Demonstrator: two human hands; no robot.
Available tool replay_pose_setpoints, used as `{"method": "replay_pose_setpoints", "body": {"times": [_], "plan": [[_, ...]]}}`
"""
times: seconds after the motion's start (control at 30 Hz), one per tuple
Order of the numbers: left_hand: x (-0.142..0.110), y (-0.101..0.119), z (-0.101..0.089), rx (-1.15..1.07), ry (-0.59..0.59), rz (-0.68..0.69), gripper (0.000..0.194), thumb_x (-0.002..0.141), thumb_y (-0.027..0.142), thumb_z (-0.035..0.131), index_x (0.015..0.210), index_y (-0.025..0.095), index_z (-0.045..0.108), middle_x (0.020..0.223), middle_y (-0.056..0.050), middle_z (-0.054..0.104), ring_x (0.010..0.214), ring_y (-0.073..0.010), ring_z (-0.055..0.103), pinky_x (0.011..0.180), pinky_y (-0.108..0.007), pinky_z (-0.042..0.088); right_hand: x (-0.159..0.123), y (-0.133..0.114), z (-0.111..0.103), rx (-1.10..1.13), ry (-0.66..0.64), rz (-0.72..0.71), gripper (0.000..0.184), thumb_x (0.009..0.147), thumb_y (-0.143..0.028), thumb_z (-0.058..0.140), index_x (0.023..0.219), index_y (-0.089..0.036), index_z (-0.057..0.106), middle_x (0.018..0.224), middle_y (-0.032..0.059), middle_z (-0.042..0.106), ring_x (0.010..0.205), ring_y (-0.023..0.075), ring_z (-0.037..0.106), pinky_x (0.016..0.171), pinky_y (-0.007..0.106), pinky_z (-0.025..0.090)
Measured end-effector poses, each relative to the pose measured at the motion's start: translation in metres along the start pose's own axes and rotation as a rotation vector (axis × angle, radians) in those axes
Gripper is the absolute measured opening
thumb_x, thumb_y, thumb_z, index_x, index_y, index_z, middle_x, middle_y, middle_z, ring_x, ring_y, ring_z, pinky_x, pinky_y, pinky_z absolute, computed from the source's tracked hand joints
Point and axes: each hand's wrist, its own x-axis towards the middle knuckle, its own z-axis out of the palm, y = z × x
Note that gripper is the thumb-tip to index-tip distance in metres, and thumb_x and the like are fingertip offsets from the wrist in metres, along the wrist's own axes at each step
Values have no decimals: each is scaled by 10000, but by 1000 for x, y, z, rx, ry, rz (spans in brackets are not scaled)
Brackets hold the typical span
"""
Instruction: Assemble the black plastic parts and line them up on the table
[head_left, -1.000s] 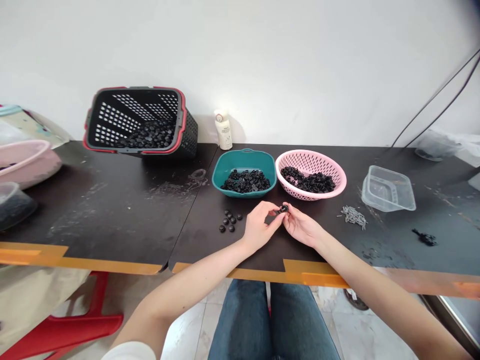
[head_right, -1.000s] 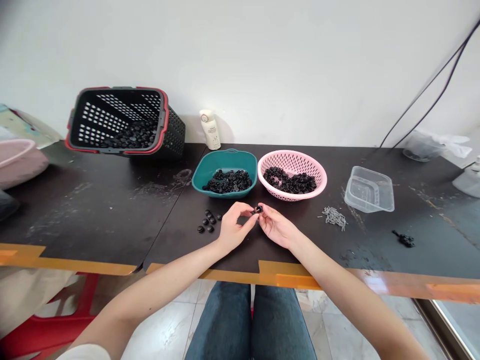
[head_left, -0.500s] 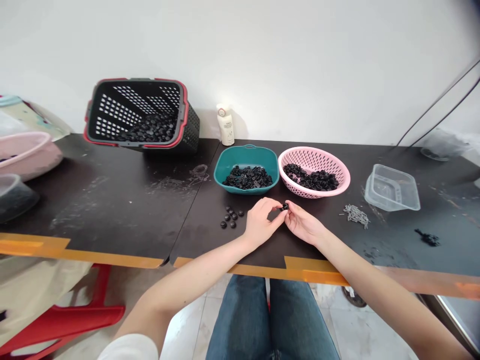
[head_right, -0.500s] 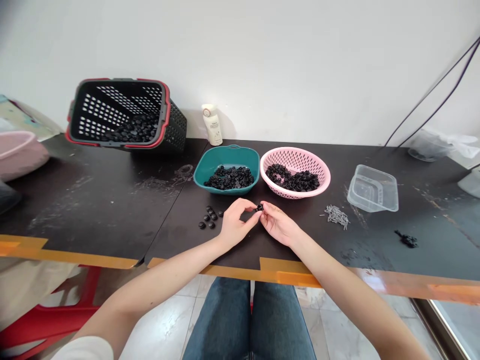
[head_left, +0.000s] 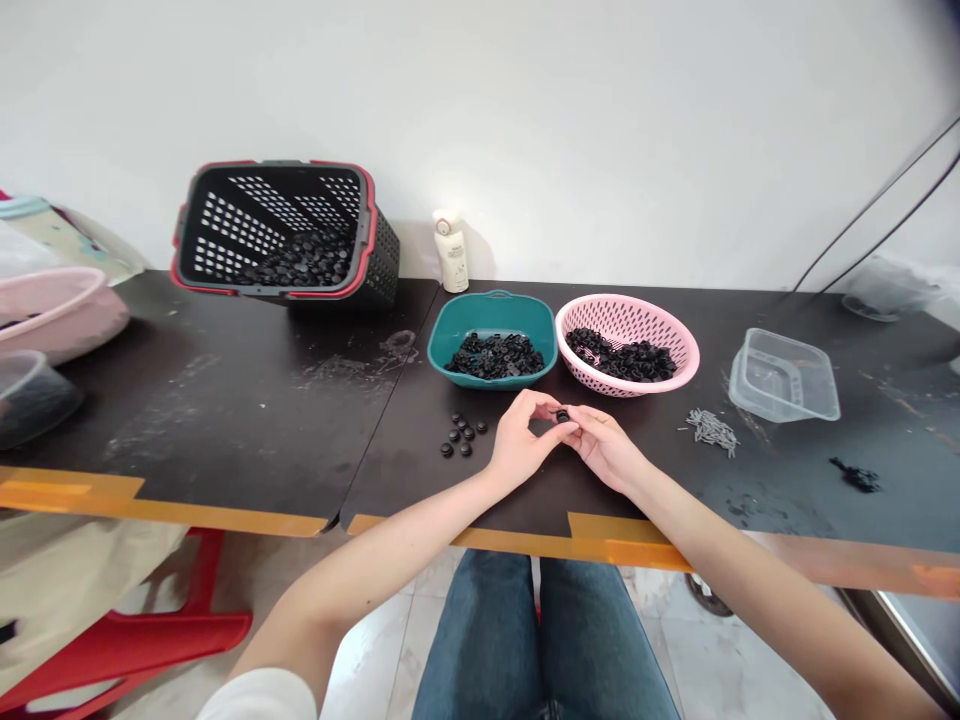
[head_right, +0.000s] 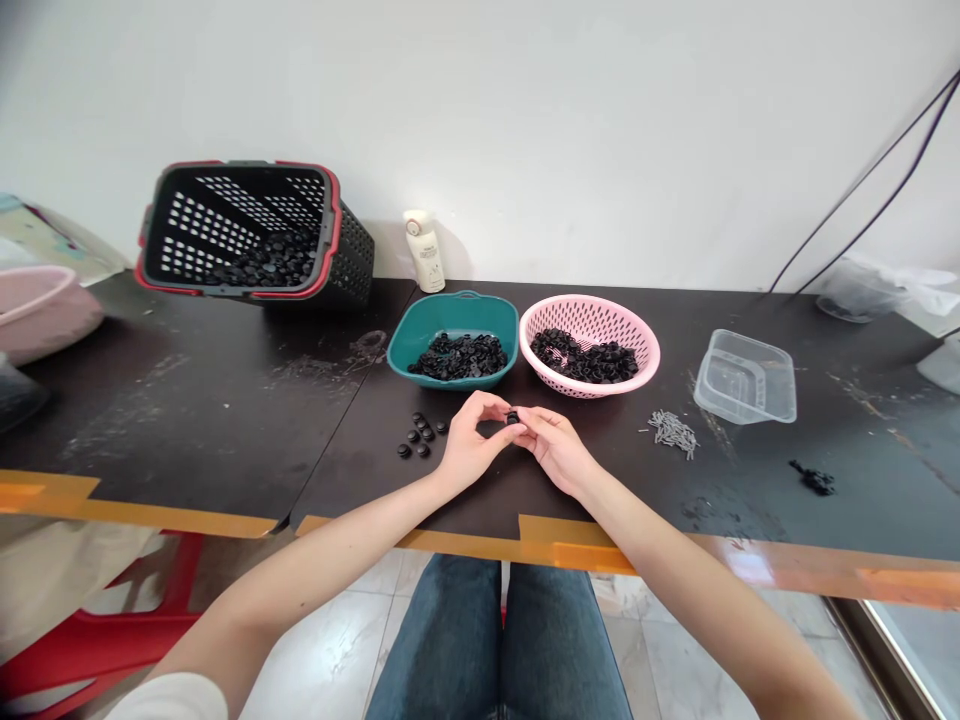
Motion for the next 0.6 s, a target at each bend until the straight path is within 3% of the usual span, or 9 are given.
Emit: {"method": "replay_pose_setpoints", "body": {"times": [0.2,0.43,0.6], "plan": [[1,1,0,-22,5,20,239,748,323,708,889,185,572,876,-21,553,803,-143,549,735,-287,488,-6,-3,5,-10,-77,13,106,740,-305,726,783,-209,716,826,-2,705,838,131,644,790,258,507],[1,-2,-2,9,-6,144,207,727,328,729,815,183,610,843,-20,559,814,-151,555,753,-307,475,-9,-9,5,47,-192,191,78,739,-250,726,783,-195,692,738,-24,674,728,96,631,812,260,511],[3,-2,-4,22,24,161,248,699,341,752,853,186,633,860,-27,568,824,-155,558,751,-310,486,-8,-9,7,22,-145,94,191,736,-280,731,909,-222,674,828,-24,681,726,93,635,791,263,520]]}}
